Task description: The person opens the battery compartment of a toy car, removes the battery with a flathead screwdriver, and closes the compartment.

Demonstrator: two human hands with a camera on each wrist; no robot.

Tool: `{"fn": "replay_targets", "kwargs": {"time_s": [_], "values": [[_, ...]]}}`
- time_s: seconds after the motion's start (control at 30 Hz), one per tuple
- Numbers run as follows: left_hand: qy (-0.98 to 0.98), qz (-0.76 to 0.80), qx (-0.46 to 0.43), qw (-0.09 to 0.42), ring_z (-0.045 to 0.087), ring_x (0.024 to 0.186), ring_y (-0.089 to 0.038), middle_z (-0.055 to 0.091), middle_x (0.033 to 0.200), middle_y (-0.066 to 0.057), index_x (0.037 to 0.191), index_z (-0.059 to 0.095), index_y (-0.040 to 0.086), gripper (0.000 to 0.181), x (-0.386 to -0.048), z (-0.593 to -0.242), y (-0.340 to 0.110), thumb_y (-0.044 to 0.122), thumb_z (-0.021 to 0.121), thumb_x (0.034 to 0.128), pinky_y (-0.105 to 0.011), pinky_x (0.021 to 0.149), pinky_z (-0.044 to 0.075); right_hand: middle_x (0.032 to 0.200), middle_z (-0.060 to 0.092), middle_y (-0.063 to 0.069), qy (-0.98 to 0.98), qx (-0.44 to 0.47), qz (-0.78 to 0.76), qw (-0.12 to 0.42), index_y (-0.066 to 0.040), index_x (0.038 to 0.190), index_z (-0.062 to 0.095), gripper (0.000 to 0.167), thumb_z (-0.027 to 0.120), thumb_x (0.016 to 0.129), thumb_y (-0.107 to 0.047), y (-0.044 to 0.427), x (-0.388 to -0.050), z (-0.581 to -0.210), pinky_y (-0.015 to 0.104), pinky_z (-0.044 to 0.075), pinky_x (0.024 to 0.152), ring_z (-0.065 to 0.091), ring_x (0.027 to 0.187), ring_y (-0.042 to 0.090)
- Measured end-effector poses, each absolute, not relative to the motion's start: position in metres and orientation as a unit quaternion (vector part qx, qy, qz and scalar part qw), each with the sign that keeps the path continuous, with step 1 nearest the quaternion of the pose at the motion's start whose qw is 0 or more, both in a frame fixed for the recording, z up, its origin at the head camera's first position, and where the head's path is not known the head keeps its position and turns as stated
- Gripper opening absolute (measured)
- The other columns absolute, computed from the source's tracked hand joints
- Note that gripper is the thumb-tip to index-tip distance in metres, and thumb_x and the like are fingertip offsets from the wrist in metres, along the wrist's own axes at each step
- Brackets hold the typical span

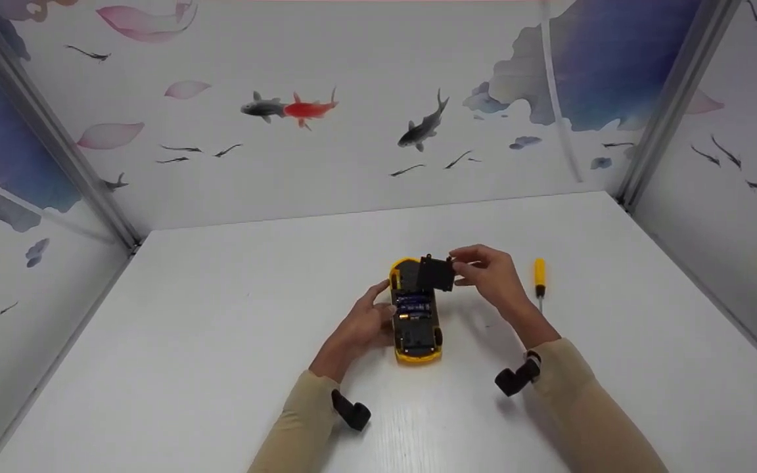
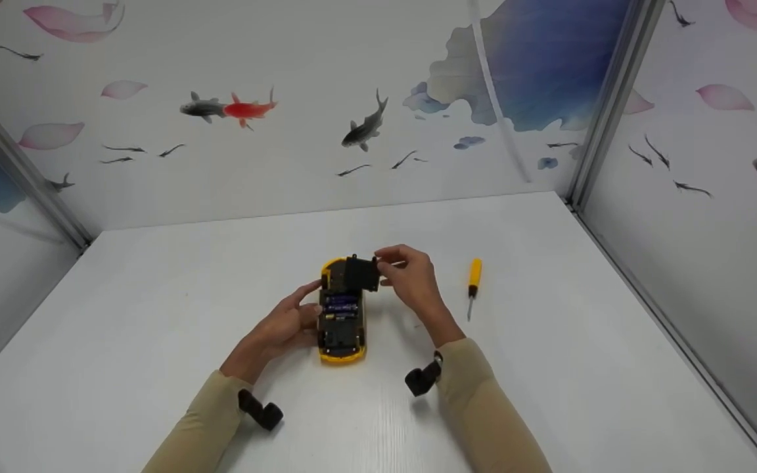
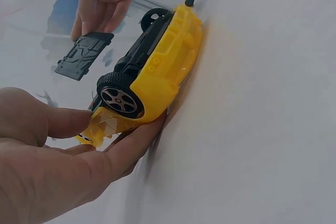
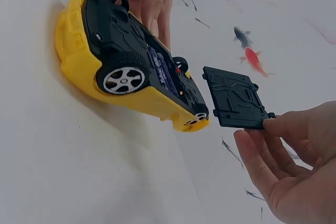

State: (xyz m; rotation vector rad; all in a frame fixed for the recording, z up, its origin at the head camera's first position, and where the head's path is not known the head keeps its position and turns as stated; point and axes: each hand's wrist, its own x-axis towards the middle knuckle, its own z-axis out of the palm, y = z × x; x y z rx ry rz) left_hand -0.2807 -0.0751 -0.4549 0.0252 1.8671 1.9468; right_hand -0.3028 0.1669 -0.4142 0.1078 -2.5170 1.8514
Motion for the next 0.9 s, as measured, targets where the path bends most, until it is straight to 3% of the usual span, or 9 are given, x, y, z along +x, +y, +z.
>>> {"fn": "replay_targets", "kwargs": {"time_s": [0.7, 0.9], "values": [[0.661, 0.715, 0.007, 0.229, 0.058, 0.129, -0.038, 0.041, 0.153, -0.029, 0.162, 0.014, 0.022, 0.063, -0.279, -0.456, -0.077, 0.006, 0.039, 0.1059, -0.054, 0.106, 0.049, 0.139, 0.053, 0.020, -0.779, -0.056, 0.623, -0.038, -0.001, 0.141, 0.053, 0.039, 0.052, 0.104, -0.014, 0.209, -0.325, -0.440, 0.022, 0.058, 0.089, 0.063, 0.114, 0.023], [0.667, 0.710, 0.009, 0.227, 0.058, 0.128, -0.037, 0.046, 0.150, -0.027, 0.162, 0.016, 0.021, 0.064, -0.279, -0.455, -0.077, 0.005, 0.040, 0.1050, -0.054, 0.106, 0.049, 0.144, 0.049, 0.023, -0.769, -0.070, 0.632, -0.061, 0.002, 0.144, 0.049, 0.042, 0.051, 0.104, -0.012, 0.217, -0.327, -0.448, 0.019, 0.057, 0.088, 0.061, 0.115, 0.022]]}}
